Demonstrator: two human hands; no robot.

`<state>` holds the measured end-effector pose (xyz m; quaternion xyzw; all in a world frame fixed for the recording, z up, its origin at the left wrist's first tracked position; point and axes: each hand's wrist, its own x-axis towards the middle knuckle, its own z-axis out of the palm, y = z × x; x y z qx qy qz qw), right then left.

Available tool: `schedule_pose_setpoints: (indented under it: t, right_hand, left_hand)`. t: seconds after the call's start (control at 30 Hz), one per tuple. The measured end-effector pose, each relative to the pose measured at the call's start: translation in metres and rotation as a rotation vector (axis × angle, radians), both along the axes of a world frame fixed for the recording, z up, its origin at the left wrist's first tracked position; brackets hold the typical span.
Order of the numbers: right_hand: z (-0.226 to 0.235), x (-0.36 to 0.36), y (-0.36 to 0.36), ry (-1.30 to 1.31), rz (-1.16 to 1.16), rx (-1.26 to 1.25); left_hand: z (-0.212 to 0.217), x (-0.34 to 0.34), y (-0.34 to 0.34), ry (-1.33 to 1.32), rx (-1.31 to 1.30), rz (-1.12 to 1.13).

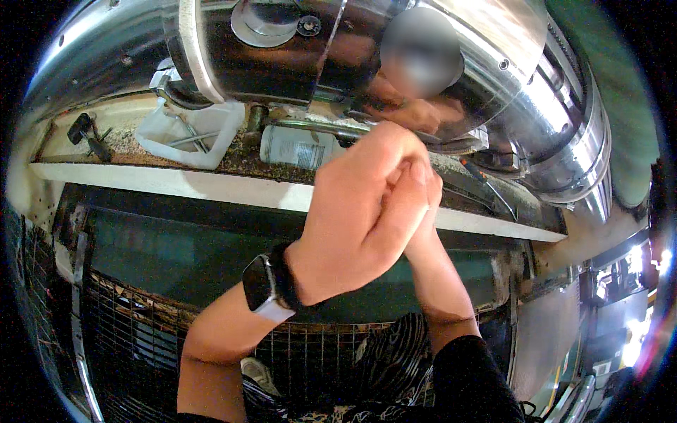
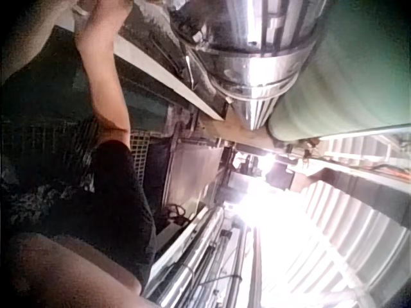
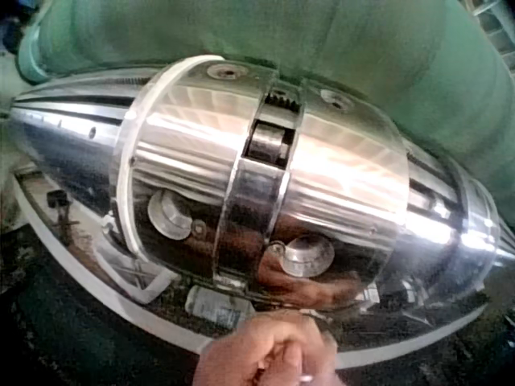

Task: The person holds a production document, attaches it to the side of a machine, and then uses a hex key to tighten or adjust components on a large rotating cylinder.

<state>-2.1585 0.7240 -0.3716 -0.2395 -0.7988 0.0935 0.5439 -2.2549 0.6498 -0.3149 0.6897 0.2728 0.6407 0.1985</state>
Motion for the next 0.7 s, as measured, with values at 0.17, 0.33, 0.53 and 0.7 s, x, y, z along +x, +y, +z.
schedule_pose_setpoints:
  t: [0.17,0.33,0.53,0.7]
  right_hand:
    - [-0.013,0.001,0.003,0.351,0.194,-0.207]
    - [-0.029,0.006,0.006,0.234,-0.032,-0.085]
    - [-0.043,0.023,0.003,0.076,-0.079,0.03]
    - [-0.041,0.042,-0.001,0.15,0.068,0.033]
  left_hand:
    - [-0.008,0.001,0.0,0.332,0.219,0.024]
    - [-0.008,0.011,0.0,0.413,0.371,0.259]
    - [-0.016,0.021,-0.002,0.255,0.154,0.14]
    - [-0.014,0.026,-0.009,0.266,0.204,-0.029]
